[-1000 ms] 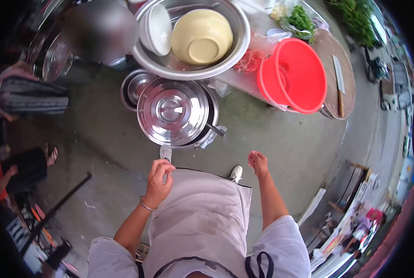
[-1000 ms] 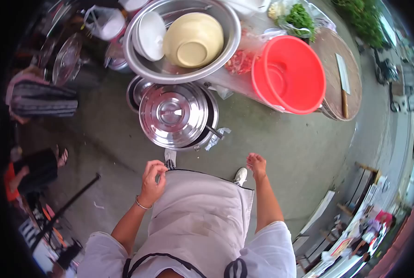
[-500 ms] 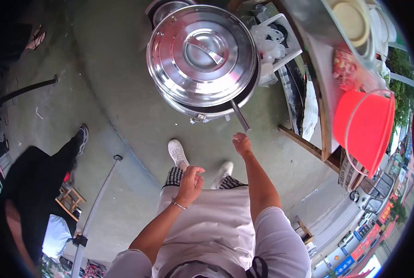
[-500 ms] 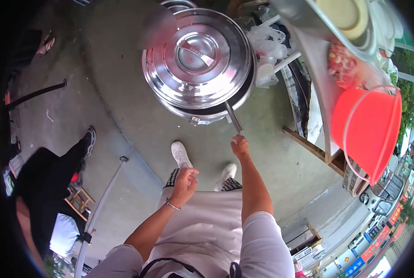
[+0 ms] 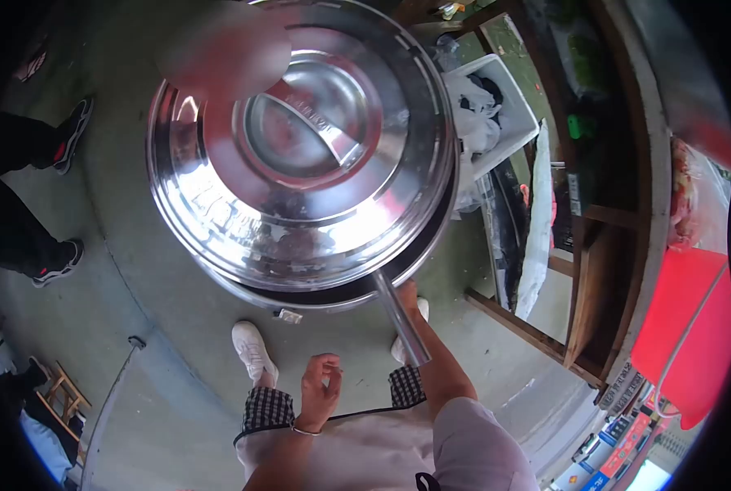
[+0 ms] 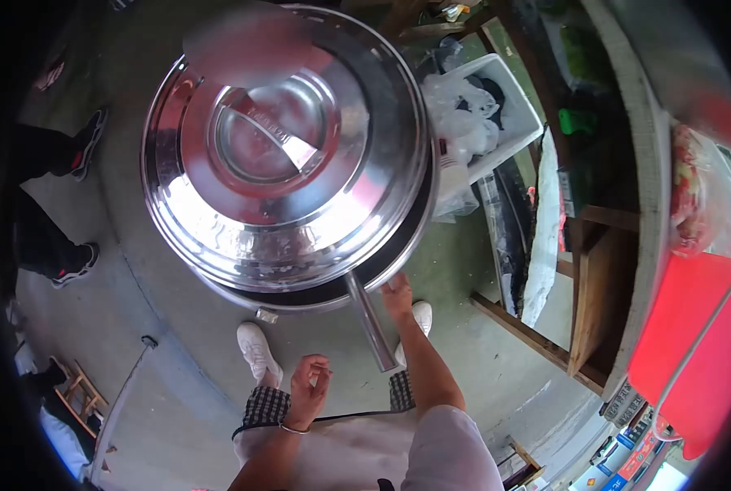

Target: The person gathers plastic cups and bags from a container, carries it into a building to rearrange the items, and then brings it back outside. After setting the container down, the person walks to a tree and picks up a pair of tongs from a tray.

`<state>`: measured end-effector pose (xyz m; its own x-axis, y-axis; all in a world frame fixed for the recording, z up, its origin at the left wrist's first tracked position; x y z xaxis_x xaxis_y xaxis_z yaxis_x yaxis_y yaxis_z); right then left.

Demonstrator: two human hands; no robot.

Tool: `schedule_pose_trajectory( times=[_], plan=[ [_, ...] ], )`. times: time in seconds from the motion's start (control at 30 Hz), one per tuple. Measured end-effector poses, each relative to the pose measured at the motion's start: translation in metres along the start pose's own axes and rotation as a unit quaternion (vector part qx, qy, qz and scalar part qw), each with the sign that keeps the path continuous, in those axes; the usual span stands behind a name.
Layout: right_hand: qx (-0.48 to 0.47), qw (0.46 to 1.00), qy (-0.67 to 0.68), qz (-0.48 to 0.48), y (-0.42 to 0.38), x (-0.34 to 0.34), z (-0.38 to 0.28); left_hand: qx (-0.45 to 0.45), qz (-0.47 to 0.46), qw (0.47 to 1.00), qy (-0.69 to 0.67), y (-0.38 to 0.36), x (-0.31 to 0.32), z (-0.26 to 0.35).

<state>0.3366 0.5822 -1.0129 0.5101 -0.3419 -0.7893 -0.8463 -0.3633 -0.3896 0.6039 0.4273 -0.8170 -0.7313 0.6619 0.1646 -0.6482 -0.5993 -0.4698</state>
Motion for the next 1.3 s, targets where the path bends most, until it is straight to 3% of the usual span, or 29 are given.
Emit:
schedule_pose_trajectory(
  times=[0.03,0.07,0.13,0.23,0.3,0.37,0.43,0.5,0.57,0.63,0.67,0.77,0.8,0.9,1.0,1.07,1.17,1.27,1.3],
  plan=[
    [0.001,0.996,0.065,0.057,-0.001,-0.045,-0.004,-0.01,-0.005,1.0,0.018,0.001,0.007,-0.005],
    [-0.02,0.973,0.146,0.178,-0.007,-0.107,-0.015,-0.021,-0.009,0.999,0.038,0.002,0.013,-0.009],
    [0.025,0.943,0.183,0.277,0.004,-0.203,-0.04,-0.044,-0.023,0.998,0.046,0.008,0.03,-0.009],
    [0.004,0.924,0.245,0.293,0.074,-0.273,-0.055,-0.056,-0.044,0.997,-0.003,0.024,0.056,0.002],
    [-0.109,0.889,0.235,0.378,0.129,-0.3,-0.099,-0.026,-0.049,0.998,-0.01,0.03,0.066,-0.011],
    [-0.198,0.868,-0.037,0.454,0.177,-0.32,-0.143,-0.015,-0.059,0.998,-0.006,0.032,0.073,-0.016],
    [-0.312,0.821,-0.187,0.441,0.22,-0.325,-0.18,-0.016,-0.075,0.997,0.007,0.036,0.08,-0.008],
    [-0.241,0.846,-0.251,0.405,0.238,-0.321,-0.191,0.021,-0.079,0.996,0.023,0.045,0.085,0.011],
    [-0.21,0.898,-0.249,0.297,0.255,-0.313,-0.188,0.013,-0.084,0.996,0.016,0.048,0.084,0.006],
    [-0.228,0.951,-0.174,0.114,0.285,-0.288,-0.171,-0.034,-0.082,0.996,-0.019,0.048,0.081,-0.027],
    [-0.359,0.913,-0.191,0.025,0.298,-0.261,-0.17,-0.016,-0.092,0.996,-0.007,0.053,0.082,-0.022],
    [-0.359,0.779,-0.505,0.098,0.275,-0.237,-0.177,0.021,-0.104,0.994,0.022,0.05,0.089,0.001],
    [-0.274,0.811,-0.515,0.034,0.286,-0.236,-0.153,0.038,-0.107,0.993,0.032,0.052,0.09,0.011],
    [-0.22,0.855,-0.463,0.072,0.293,-0.25,-0.114,0.059,-0.117,0.988,0.077,0.06,0.092,0.01],
    [-0.136,0.885,-0.445,-0.015,0.301,-0.265,-0.076,0.023,-0.119,0.99,0.066,0.059,0.087,0.003],
    [-0.17,0.854,-0.483,0.092,0.327,-0.248,-0.029,0.022,-0.115,0.991,0.058,0.061,0.084,-0.001],
    [-0.209,0.879,-0.397,0.16,0.296,-0.264,-0.084,0.048,-0.122,0.988,0.08,0.061,0.079,-0.004],
    [-0.183,0.96,-0.21,0.025,0.232,-0.256,-0.188,0.057,-0.127,0.985,0.099,0.059,0.076,-0.001],
    [-0.196,0.939,-0.279,0.036,0.231,-0.228,-0.186,0.066,-0.13,0.984,0.099,0.061,0.075,-0.005]
  ],
)
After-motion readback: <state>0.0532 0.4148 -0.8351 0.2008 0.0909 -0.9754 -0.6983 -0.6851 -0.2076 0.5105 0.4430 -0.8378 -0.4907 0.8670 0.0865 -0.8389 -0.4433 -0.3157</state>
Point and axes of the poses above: each hand's wrist, its own y-axis towards the middle knuckle, its own x-axis out of the palm, z = x × y, the point moved 6 cm from there along y, towards the middle knuckle, and after that the axes turned 14 degrees about -y, right-handed, at the moved point
